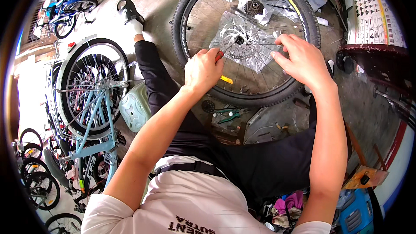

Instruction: The person cleans a bicycle wheel hub with a cloth, removes a metal axle, and uses a screwdriver to pry at the central hub area while sitting on the floor.

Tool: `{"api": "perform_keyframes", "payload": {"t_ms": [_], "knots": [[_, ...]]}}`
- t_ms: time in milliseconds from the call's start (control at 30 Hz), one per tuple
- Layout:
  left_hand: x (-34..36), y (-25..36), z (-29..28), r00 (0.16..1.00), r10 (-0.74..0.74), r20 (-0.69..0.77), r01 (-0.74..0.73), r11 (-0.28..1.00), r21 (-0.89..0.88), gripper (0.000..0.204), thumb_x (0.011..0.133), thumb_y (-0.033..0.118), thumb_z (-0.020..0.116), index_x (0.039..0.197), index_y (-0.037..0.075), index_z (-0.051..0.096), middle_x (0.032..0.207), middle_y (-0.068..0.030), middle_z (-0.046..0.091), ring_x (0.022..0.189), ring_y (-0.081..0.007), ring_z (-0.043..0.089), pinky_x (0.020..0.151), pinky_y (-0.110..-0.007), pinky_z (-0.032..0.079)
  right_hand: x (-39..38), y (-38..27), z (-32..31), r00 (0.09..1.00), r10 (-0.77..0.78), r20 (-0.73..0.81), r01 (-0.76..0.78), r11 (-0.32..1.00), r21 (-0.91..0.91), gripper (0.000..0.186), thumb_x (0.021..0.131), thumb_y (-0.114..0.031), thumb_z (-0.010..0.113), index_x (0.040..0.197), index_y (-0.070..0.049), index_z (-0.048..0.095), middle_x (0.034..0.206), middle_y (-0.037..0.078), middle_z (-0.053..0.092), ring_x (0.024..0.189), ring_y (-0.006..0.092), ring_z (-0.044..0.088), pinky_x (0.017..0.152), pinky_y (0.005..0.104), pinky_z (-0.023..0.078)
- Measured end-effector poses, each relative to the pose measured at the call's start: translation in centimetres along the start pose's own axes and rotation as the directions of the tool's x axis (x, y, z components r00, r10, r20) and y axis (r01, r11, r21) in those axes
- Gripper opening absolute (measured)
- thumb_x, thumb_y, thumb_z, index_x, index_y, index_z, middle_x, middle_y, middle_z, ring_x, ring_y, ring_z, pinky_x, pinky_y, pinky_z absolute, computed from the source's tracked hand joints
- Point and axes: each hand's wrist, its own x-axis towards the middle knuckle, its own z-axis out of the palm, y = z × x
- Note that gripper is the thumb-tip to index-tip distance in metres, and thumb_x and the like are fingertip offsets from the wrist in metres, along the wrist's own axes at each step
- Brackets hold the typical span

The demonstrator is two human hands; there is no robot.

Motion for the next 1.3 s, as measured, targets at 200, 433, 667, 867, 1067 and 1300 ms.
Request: {"api": "perform_keyframes", "payload": {"t_ms": [200, 433, 667, 867, 1067, 1300], "knots": [[0.1, -0.3, 0.9, 1.0, -0.023, -0.021, 0.022, 1.0, -0.014, 0.026, 0.087, 0.027, 0.067, 0.104, 0.008, 0.072, 0.092, -0.0181, 0.071, 0.086, -0.0394, 0.069, 0.077, -0.048, 0.056, -0.1, 0.1, -0.1, 1.0, -0.023, -0.01, 0.023, 1.0, -0.006, 0.032, 0.092, -0.035, 0.066, 0.111, -0.01, 0.062, 0.099, 0.008, 0.068, 0.094, 0.0295, 0.067, 0.08, 0.0425, 0.052], [1.0, 1.1, 1.7, 0.995, -0.082, 0.062, 0.083, 0.996, -0.026, 0.03, 0.088, 0.028, 0.066, 0.107, 0.006, 0.071, 0.094, -0.0198, 0.073, 0.087, -0.0395, 0.07, 0.08, -0.048, 0.055, -0.1, 0.7, 0.3, 0.995, -0.085, -0.049, 0.084, 0.996, -0.021, 0.031, 0.093, -0.034, 0.066, 0.112, -0.01, 0.062, 0.1, 0.009, 0.068, 0.094, 0.0307, 0.067, 0.08, 0.0436, 0.052], [0.4, 1.3, 2.3, 0.995, -0.089, 0.046, 0.099, 0.952, -0.29, 0.036, 0.085, 0.026, 0.065, 0.113, 0.003, 0.069, 0.099, -0.02, 0.073, 0.094, -0.0385, 0.071, 0.086, -0.044, 0.055, -0.2, 0.7, 0.4, 0.994, -0.096, -0.049, 0.095, 0.995, -0.022, 0.032, 0.093, -0.034, 0.065, 0.112, -0.009, 0.062, 0.101, 0.01, 0.068, 0.096, 0.0302, 0.068, 0.081, 0.0437, 0.053], [-0.7, 0.1, 1.6, 0.998, -0.059, 0.005, 0.057, 0.935, -0.351, 0.041, 0.084, 0.025, 0.064, 0.12, 0.003, 0.068, 0.103, -0.022, 0.072, 0.098, -0.0383, 0.07, 0.088, -0.043, 0.054, -0.2, 0.5, 0.3, 0.994, -0.104, -0.04, 0.102, 0.994, -0.035, 0.032, 0.093, -0.034, 0.065, 0.112, -0.009, 0.062, 0.101, 0.01, 0.068, 0.096, 0.0295, 0.068, 0.082, 0.0435, 0.053], [-0.3, 0.7, 1.2, 0.993, -0.083, -0.079, 0.049, 0.932, -0.359, 0.032, 0.085, 0.024, 0.062, 0.107, 0.003, 0.071, 0.09, -0.0235, 0.072, 0.088, -0.043, 0.069, 0.083, -0.048, 0.054, -0.3, 0.2, 0.2, 0.995, -0.097, -0.03, 0.096, 0.995, -0.033, 0.032, 0.093, -0.035, 0.064, 0.112, -0.009, 0.062, 0.101, 0.01, 0.067, 0.096, 0.0291, 0.068, 0.082, 0.0436, 0.053], [1.7, 1.9, 1.0, 0.987, -0.159, 0.003, 0.156, 0.961, -0.229, 0.035, 0.085, 0.031, 0.063, 0.104, 0.003, 0.073, 0.088, -0.0263, 0.071, 0.088, -0.0434, 0.07, 0.084, -0.047, 0.055, -0.3, 0.1, 0.5, 0.991, -0.127, -0.042, 0.126, 0.992, -0.026, 0.032, 0.093, -0.035, 0.064, 0.112, -0.009, 0.062, 0.099, 0.011, 0.066, 0.097, 0.0305, 0.066, 0.083, 0.0439, 0.052]]}}
